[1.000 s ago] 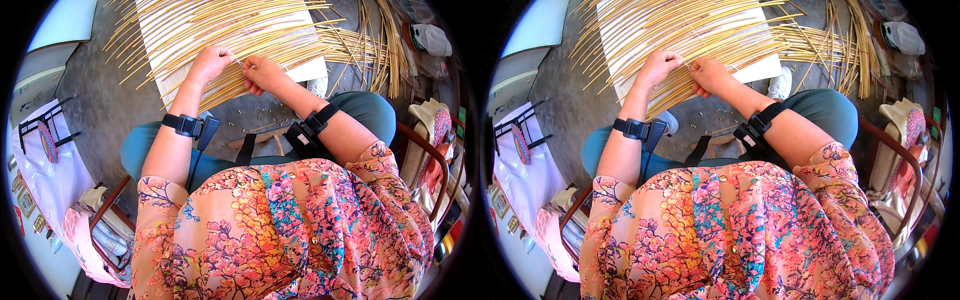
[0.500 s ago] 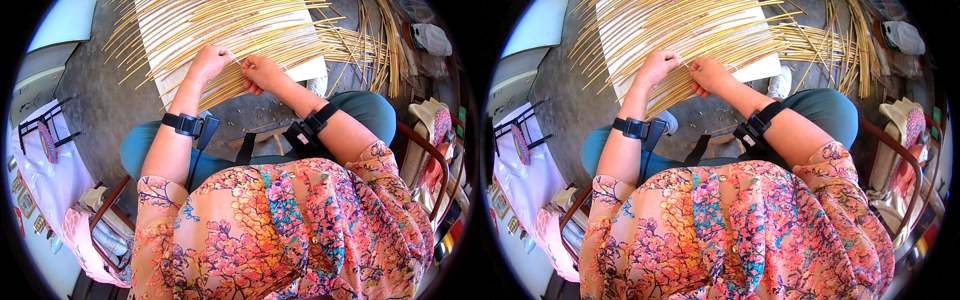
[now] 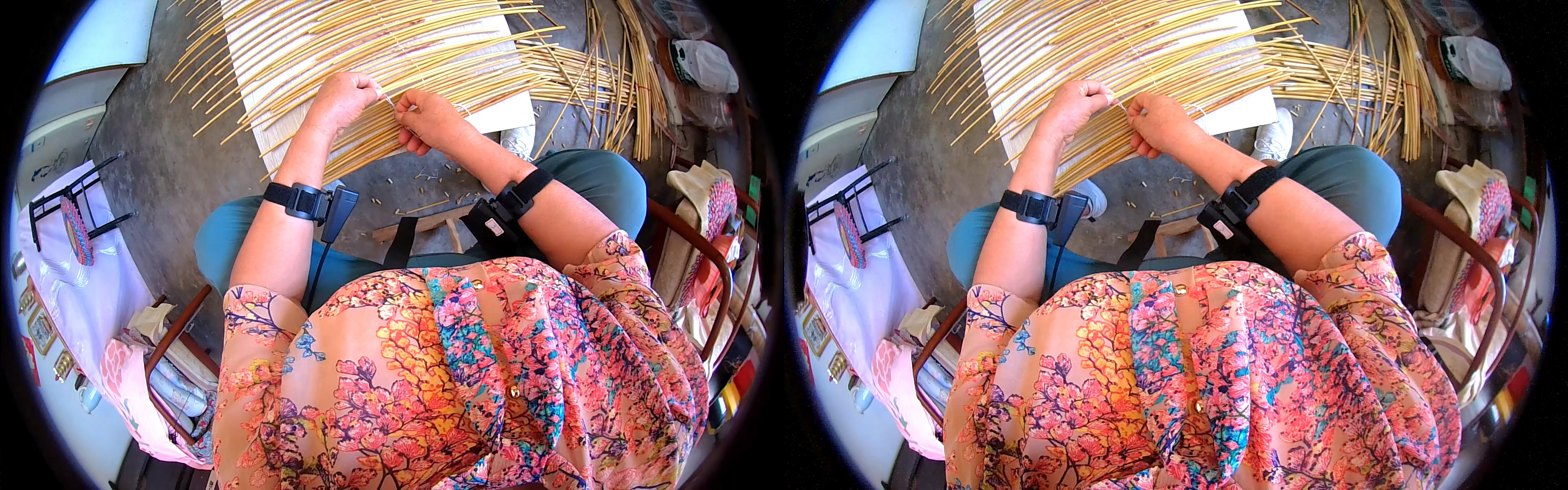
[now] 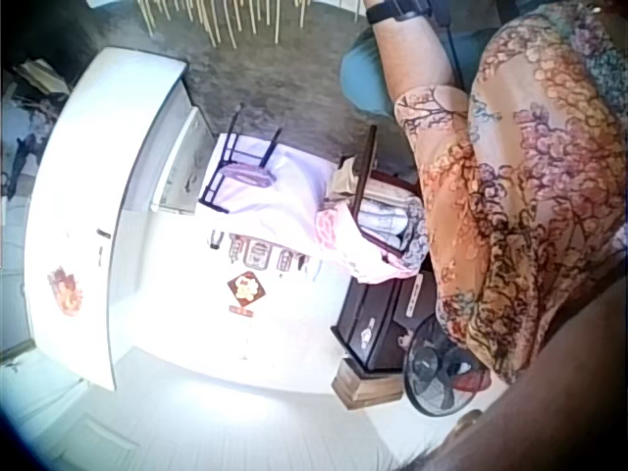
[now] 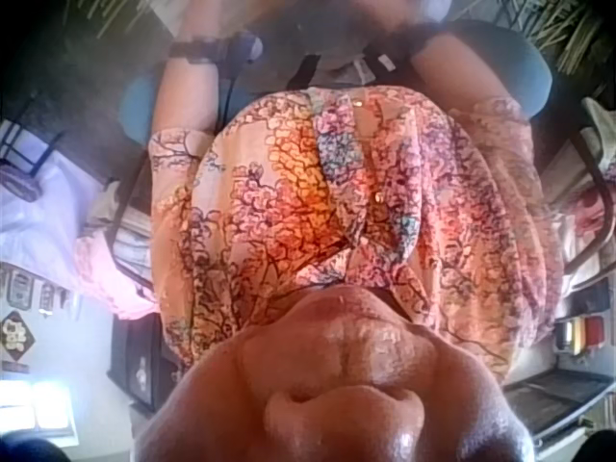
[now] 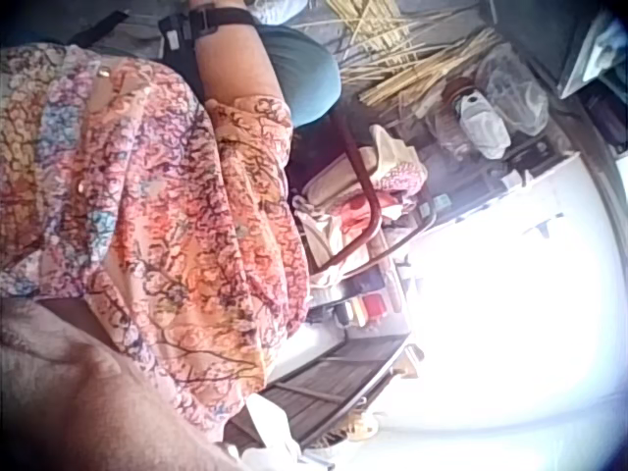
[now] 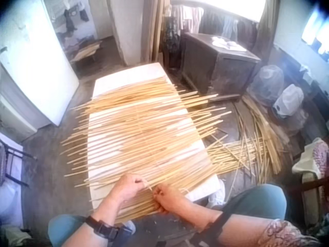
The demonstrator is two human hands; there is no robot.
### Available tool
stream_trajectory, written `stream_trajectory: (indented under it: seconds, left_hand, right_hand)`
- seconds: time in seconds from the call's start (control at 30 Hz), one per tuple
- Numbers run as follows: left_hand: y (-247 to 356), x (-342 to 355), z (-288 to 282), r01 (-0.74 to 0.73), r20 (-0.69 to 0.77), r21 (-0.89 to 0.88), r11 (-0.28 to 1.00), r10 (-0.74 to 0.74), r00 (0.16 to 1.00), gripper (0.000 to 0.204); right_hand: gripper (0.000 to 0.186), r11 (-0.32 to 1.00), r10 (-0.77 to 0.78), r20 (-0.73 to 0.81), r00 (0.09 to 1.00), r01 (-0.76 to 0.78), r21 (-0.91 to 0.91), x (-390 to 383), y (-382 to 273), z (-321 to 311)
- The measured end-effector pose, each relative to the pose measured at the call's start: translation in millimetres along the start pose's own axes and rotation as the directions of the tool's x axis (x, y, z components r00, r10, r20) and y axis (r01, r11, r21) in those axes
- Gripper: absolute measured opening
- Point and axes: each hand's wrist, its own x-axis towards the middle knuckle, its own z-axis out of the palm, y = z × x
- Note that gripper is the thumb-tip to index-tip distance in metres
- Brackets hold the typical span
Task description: The person weaves a structure using long thin strips of wood, threading a white cord through the wood strips to bind them together while they are laid out on a table.
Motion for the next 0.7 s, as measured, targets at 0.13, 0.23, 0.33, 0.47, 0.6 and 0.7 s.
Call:
stream_trajectory:
  seconds: [0.13,0.23,0.33,0.47,0.6,0.7]
  left_hand:
    - [-1.5,0.8,0.7,0.000,0.019,-0.057,0.998,0.001,1.000,0.011]
    - [-2.0,3.2,1.9,0.005,0.015,-0.091,0.996,-0.004,1.000,0.010]
    - [2.1,2.8,1.0,0.014,0.024,-0.087,0.996,-0.012,1.000,0.008]
    - [-3.7,7.3,2.6,0.003,-0.010,-0.033,0.999,-0.003,1.000,0.013]
    - [0.2,6.1,3.6,-0.034,-0.006,0.007,0.999,0.034,0.999,0.009]
    - [1.0,6.7,4.5,-0.043,-0.001,0.006,0.999,0.043,0.999,0.008]
  right_hand:
    - [0.009,1.000,-0.007,-0.025,1.000,0.008,0.026,-0.1,0.7,2.2]
    - [0.009,0.999,-0.023,-0.061,0.998,0.026,0.045,1.4,2.3,4.9]
    - [0.009,0.997,-0.038,-0.095,0.995,0.044,0.065,2.7,4.3,6.8]
    - [0.010,0.994,-0.020,-0.140,0.990,0.034,0.100,2.4,3.3,10.1]
    - [0.011,0.993,-0.026,-0.174,0.984,0.045,0.109,4.1,7.5,11.1]
    - [0.011,0.994,-0.024,-0.193,0.981,0.044,0.099,5.3,8.8,11.4]
